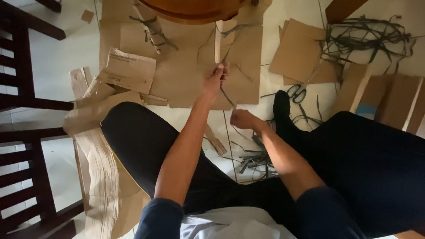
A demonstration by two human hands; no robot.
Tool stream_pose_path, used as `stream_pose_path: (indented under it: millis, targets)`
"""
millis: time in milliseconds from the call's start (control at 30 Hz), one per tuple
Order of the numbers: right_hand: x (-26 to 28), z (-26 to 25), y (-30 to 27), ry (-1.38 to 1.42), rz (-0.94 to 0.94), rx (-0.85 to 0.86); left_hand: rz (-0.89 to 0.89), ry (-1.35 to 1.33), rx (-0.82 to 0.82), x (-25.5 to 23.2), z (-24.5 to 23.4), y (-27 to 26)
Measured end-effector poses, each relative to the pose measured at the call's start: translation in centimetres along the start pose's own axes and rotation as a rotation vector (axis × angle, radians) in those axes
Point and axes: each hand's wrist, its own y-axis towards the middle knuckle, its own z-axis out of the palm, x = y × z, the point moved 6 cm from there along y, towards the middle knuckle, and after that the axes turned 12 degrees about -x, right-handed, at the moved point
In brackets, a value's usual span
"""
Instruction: Wrapping the legs of a wooden stool with protective cardboard strips and securing them with ties
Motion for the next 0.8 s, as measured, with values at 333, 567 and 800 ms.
stream_pose_path:
  millis: [333,567,800]
  targets:
    - [4.1,-11.2,-3.0,0.447,0.227,-0.992,0.164,0.115,0.07,9.2,0.3,5.1]
    - [6.6,-11.6,-1.6,1.005,0.116,-0.929,0.101,0.259,0.206,8.8,1.9,2.5]
    - [6.0,-12.9,1.2,1.113,0.09,-0.939,0.1,0.215,0.227,7.2,2.2,1.2]
